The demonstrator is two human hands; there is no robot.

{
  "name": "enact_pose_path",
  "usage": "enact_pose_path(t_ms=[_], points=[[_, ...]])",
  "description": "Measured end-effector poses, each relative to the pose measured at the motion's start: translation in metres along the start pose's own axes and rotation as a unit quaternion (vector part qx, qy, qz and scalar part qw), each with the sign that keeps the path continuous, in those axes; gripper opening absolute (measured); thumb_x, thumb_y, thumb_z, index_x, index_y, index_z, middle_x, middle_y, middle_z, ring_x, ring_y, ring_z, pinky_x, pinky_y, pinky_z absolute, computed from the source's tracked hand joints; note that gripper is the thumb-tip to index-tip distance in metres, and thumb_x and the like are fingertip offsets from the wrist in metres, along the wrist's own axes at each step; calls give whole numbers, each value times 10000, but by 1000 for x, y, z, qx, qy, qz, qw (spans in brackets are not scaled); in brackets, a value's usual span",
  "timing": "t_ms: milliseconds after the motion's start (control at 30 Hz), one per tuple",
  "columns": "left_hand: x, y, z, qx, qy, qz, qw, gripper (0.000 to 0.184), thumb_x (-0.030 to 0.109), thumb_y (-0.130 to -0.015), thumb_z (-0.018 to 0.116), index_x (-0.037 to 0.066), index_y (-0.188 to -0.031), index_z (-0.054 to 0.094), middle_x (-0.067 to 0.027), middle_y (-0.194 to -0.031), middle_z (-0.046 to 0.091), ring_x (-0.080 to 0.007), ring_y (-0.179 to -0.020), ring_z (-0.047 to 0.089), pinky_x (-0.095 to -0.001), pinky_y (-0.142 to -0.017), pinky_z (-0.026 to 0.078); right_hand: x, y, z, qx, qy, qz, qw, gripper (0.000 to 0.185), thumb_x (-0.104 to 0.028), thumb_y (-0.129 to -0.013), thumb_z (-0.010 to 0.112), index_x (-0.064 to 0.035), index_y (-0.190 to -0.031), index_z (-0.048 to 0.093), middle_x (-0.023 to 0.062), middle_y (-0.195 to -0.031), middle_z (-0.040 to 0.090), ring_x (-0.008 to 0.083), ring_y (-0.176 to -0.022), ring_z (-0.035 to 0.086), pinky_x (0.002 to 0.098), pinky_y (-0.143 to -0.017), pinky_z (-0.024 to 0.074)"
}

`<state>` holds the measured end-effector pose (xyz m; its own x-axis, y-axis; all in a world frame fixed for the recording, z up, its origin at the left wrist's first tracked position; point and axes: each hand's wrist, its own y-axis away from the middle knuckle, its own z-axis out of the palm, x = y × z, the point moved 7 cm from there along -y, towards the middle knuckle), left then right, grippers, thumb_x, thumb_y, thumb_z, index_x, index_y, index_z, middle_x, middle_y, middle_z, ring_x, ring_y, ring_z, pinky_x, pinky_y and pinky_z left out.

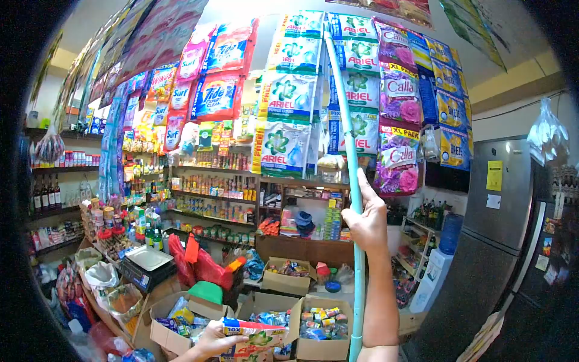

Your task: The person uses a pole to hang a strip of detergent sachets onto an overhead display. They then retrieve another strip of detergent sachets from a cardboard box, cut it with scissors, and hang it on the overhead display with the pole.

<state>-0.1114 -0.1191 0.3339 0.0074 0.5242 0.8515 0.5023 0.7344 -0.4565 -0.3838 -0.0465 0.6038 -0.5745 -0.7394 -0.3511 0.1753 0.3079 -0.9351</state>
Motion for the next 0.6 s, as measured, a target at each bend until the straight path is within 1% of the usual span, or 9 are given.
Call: enact_pose_path(t_ms=[67,167,200,267,300,400,467,500,600], points=[[-10,-3,2,-3,-13,2,1000,250,116,-710,735,13,-920,646,-15,-764,649,-64,-670,566,-237,-619,476,5,0,-3,-4,11,19,1000,702,95,-635,462,79,-1318,301,65,-1204,484,44,-820,475,166,-671,399],[-4,-10,-6,18,-86,116,989,283,133,-687,758,22,-917,635,-18,-785,641,-79,-706,568,-252,-650,479,0,0,-5,12,20,-19,1000,693,89,-638,458,68,-1316,314,76,-1247,466,62,-890,495,179,-723,409],[-9,-13,-9,23,-43,116,992,309,144,-671,773,32,-919,627,-24,-807,635,-92,-736,568,-268,-682,478,1,1,0,12,17,-32,999,690,87,-640,456,64,-1316,319,80,-1258,461,66,-907,499,183,-737,411],[-6,-23,-23,10,-66,99,993,255,134,-706,738,34,-915,631,-22,-813,632,-99,-754,565,-272,-713,470,1,2,4,44,58,-93,993,686,79,-642,455,55,-1316,330,87,-1253,468,68,-906,501,187,-751,414],[-13,-33,-36,24,-72,105,992,235,142,-722,724,29,-907,633,-18,-845,630,-89,-780,560,-273,-723,466,7,2,3,43,83,-73,993,683,78,-643,461,43,-1315,340,88,-1246,476,55,-818,503,177,-681,420],[-5,-57,-65,46,114,-21,992,283,83,-714,676,1,-977,606,-49,-890,639,-120,-791,594,-284,-738,483,0,16,8,43,85,24,995,674,71,-666,499,-12,-1321,364,52,-1041,569,26,-565,453,164,-452,386],[8,-70,-82,48,176,-4,983,283,53,-710,660,-18,-975,591,-72,-890,644,-134,-786,616,-285,-732,495,6,23,7,57,50,27,997,666,61,-692,524,-52,-1329,364,-12,-789,519,13,-459,358,165,-350,300],[13,-73,-88,58,204,-5,977,275,49,-707,662,-17,-965,592,-66,-876,644,-129,-766,617,-275,-712,496,3,28,9,54,58,28,996,664,51,-710,535,-64,-1338,353,-39,-689,420,21,-462,363,169,-361,316],[19,-84,-97,68,229,2,971,256,45,-690,683,0,-927,598,-37,-836,640,-110,-712,607,-252,-665,492,9,46,11,91,75,34,992,659,66,-710,518,-67,-1335,360,-27,-691,426,24,-454,353,173,-368,311]])
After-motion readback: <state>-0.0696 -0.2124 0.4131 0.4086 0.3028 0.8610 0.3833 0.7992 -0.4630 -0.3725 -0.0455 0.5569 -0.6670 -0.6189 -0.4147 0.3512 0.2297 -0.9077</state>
